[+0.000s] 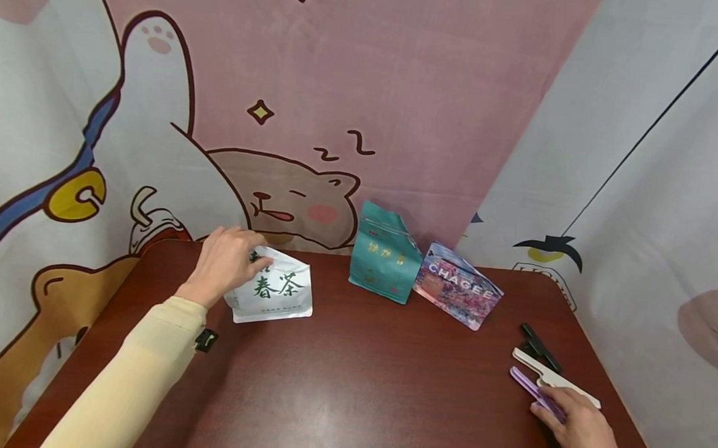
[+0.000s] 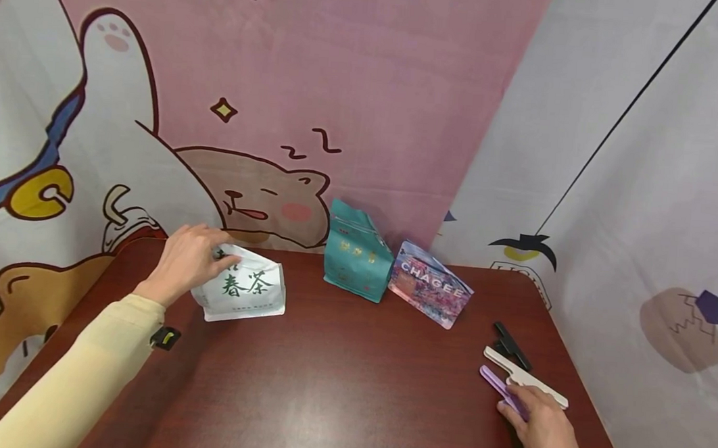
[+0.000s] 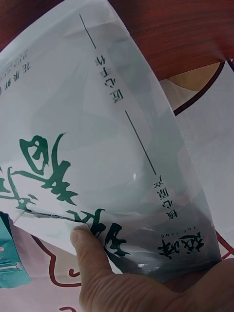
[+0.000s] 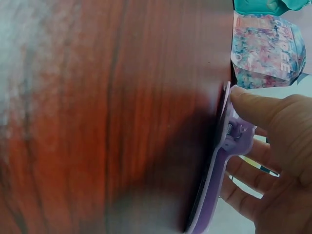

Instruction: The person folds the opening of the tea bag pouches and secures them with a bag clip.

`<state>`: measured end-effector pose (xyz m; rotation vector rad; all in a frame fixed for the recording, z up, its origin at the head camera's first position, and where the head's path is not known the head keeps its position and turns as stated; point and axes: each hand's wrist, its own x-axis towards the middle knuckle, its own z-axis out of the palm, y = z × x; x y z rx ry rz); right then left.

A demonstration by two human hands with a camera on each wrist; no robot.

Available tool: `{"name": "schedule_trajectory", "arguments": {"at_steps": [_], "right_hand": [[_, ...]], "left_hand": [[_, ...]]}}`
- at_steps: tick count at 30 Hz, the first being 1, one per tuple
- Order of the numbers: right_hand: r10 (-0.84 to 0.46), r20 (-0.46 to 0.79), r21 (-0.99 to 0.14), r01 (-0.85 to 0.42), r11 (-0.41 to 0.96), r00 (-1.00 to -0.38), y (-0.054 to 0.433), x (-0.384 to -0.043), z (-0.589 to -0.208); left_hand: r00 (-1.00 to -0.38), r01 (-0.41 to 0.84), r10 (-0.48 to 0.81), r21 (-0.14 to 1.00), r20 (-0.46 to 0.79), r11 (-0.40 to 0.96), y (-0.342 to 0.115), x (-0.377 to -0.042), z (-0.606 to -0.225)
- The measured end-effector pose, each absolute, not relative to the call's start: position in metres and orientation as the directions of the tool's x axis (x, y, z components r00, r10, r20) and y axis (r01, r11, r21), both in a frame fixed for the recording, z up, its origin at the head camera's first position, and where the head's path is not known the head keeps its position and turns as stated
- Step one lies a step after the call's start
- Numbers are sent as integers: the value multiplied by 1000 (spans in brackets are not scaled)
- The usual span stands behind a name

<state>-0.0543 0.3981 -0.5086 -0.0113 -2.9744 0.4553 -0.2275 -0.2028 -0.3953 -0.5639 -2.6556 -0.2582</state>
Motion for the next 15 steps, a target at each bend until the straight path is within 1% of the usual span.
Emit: {"name": "schedule_trajectory", "arguments": {"at_steps": [3, 7, 11, 15], "right_hand": [[28, 167, -308, -25, 951, -986, 396, -53, -508], [39, 263, -328, -52, 943, -964, 394, -52, -510], [54, 371, -321, -74, 944, -927, 393, -51, -513], [29, 449, -310, -126, 942, -893, 394, -53, -515]], "left_hand": [[-834, 424, 348, 92, 428, 901, -203, -227, -395], [-835, 422, 350, 86, 425, 902, -203, -227, -396], [-832, 425, 355, 78, 427, 902, -203, -227, -396], [-829, 427, 357, 76, 431, 901, -203, -228, -396]]}}
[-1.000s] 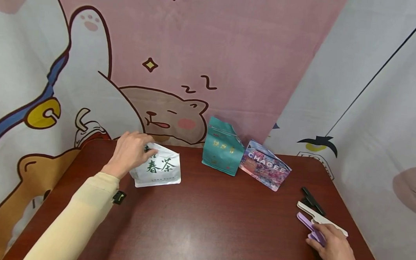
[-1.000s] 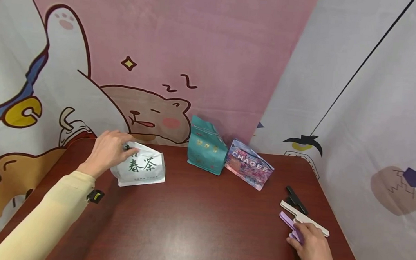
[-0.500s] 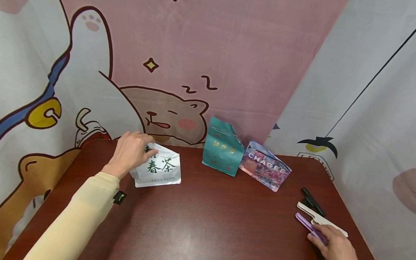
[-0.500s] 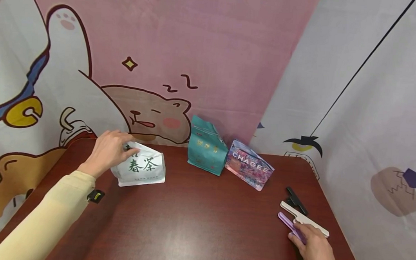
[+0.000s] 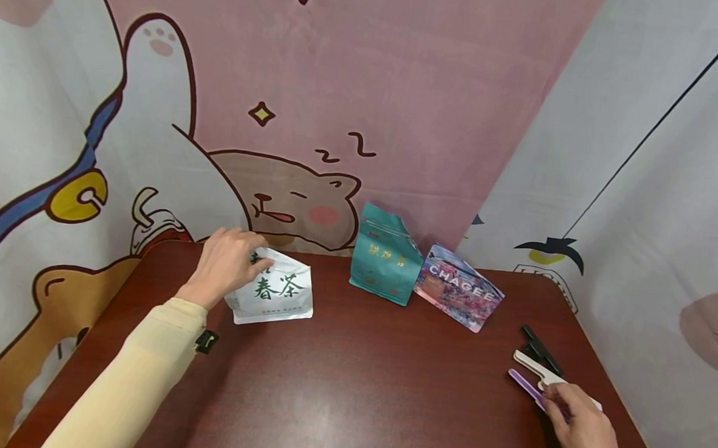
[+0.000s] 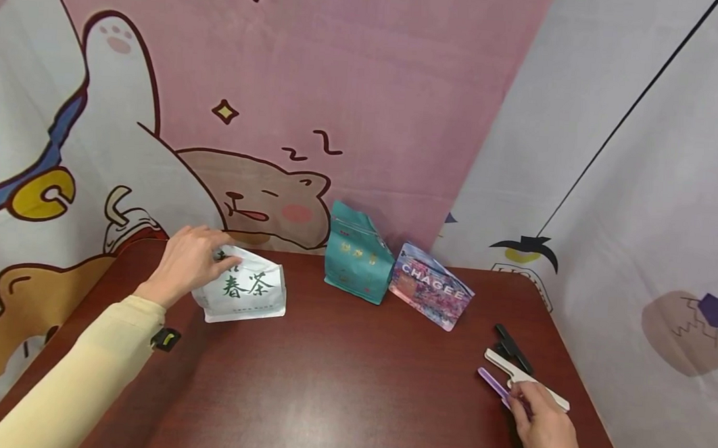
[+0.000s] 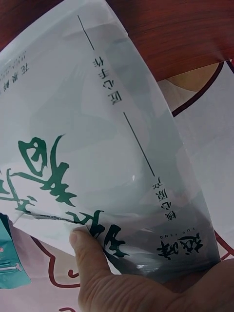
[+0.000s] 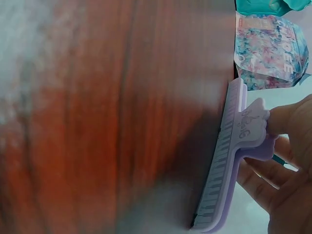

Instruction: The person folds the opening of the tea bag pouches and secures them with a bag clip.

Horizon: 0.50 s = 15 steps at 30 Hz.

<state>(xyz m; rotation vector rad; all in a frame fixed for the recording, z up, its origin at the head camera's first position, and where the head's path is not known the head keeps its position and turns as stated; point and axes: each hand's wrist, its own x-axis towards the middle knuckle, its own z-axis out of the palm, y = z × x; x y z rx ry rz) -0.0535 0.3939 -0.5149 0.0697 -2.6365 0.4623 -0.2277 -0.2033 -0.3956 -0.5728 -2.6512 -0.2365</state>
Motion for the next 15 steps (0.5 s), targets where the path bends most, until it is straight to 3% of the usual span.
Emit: {"name": "schedule_trajectory", "arguments": {"at_steps": [7, 15], "right_hand": [[0, 459, -312, -161, 936, -888, 396, -54, -512], [51, 312, -333, -59, 941, -949, 393, -53, -509]], "left_hand": [[-832, 426, 355, 82, 426, 901, -203, -228, -395], [-839, 419, 350, 83, 416, 904, -203, -227, -394]]}}
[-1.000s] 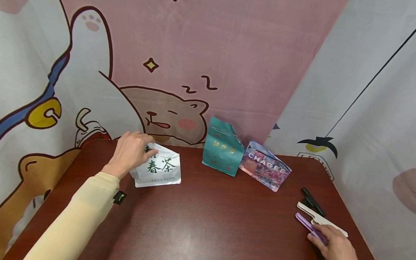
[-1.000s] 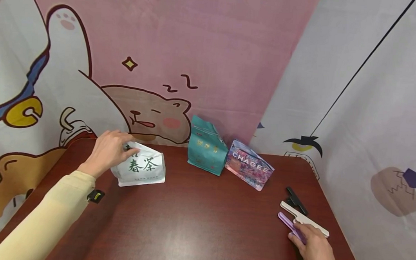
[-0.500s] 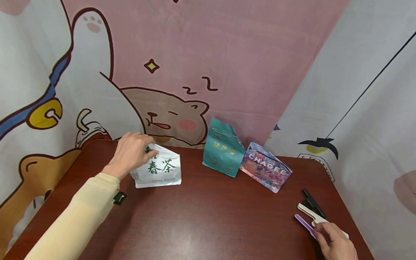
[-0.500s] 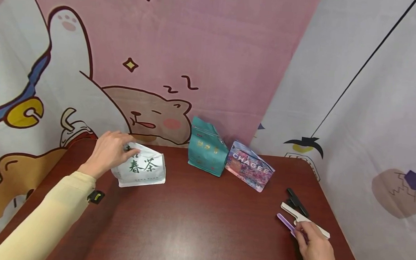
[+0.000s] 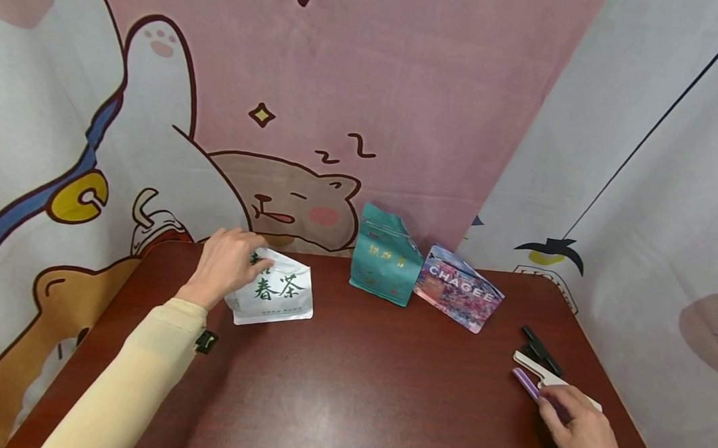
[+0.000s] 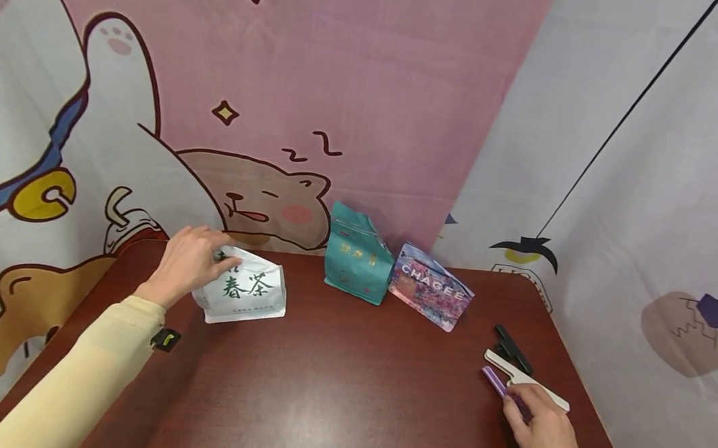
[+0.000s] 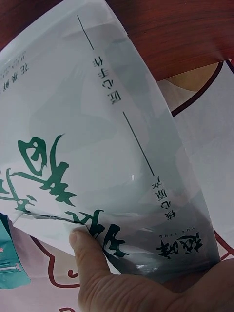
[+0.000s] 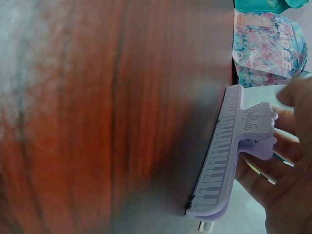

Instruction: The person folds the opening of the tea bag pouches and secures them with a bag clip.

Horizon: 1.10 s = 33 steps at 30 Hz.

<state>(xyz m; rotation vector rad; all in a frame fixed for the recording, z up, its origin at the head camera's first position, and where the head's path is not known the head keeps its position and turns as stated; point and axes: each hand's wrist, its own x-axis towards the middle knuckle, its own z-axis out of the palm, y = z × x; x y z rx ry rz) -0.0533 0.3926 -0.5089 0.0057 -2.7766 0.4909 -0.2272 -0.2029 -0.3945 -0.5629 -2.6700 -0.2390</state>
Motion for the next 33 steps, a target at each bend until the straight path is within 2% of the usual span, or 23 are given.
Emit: {"name": "schedule_trajectory", "arguments": {"at_steps": [9, 21, 29, 33], "right_hand": [[64, 229, -330, -16, 944, -971, 392, -53, -509], [205, -22, -286, 202, 937, -979, 398, -58, -499], [193, -38, -252, 196, 948, -981, 398, -59, -497], [157, 20, -259, 146, 955, -987, 396, -59, -497]], "left_hand": [[-836, 424, 356, 79, 418, 902, -202, -228, -395], [-837, 421, 353, 81, 418, 903, -204, -229, -395], [-836, 423, 354, 81, 419, 903, -204, -228, -394], [-832, 429, 360, 76, 422, 900, -204, -228, -395]]}}
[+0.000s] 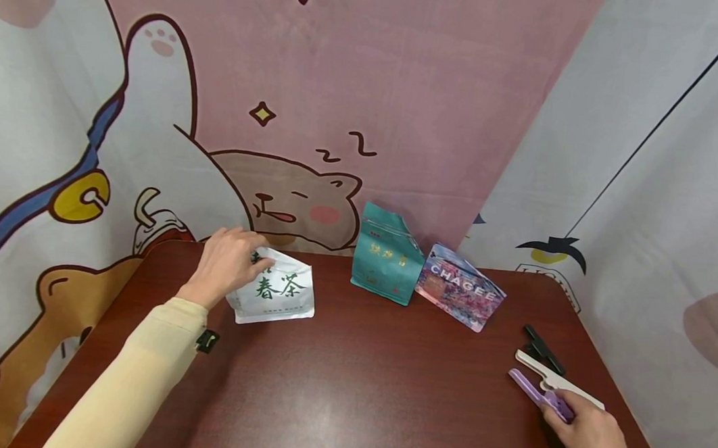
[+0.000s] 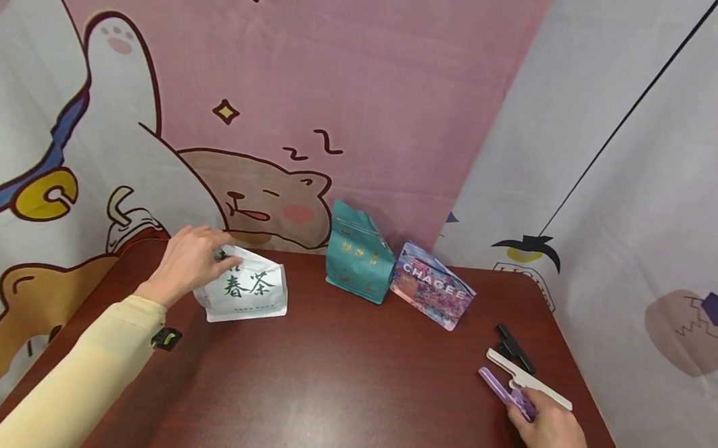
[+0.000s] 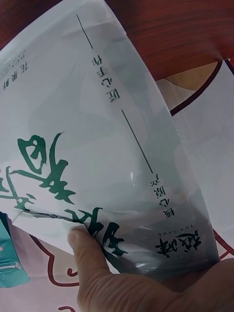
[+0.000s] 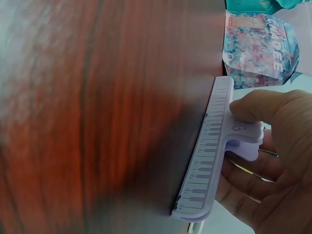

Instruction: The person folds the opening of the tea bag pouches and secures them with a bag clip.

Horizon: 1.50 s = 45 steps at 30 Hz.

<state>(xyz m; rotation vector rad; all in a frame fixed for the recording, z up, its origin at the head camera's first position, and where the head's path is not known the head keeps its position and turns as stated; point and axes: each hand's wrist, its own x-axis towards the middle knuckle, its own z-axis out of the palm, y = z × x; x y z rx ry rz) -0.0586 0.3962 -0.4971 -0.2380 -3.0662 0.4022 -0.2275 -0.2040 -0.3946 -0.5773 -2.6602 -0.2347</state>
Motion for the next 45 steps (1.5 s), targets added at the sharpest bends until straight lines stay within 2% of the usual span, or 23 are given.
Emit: {"name": "schedule_trajectory", "arguments": {"at_steps": [3, 13, 22, 30, 38, 45], "right_hand": [[120, 93, -269, 91, 959, -988, 394, -58, -497], [60, 159, -292, 11, 956, -985, 385, -60, -494], [72, 96, -300, 40, 953, -993, 382, -65, -486], [45, 221, -321, -29, 947, -974, 373, -66, -488], [46, 138, -340, -4, 940, -989, 360, -73, -482], [-12, 268, -356, -111, 928, -963, 343, -76, -478]], "left_hand": [[-832, 430, 363, 75, 420, 900, -205, -227, -394], [-825, 444, 373, 77, 425, 893, -206, -227, -393], [-821, 446, 380, 64, 425, 893, -205, -227, -393], [-826, 428, 354, 77, 439, 901, -208, -227, -389], [-817, 427, 327, 117, 475, 897, -209, -224, -390], [-795, 423, 288, 147, 534, 894, -207, -224, -396]]}}
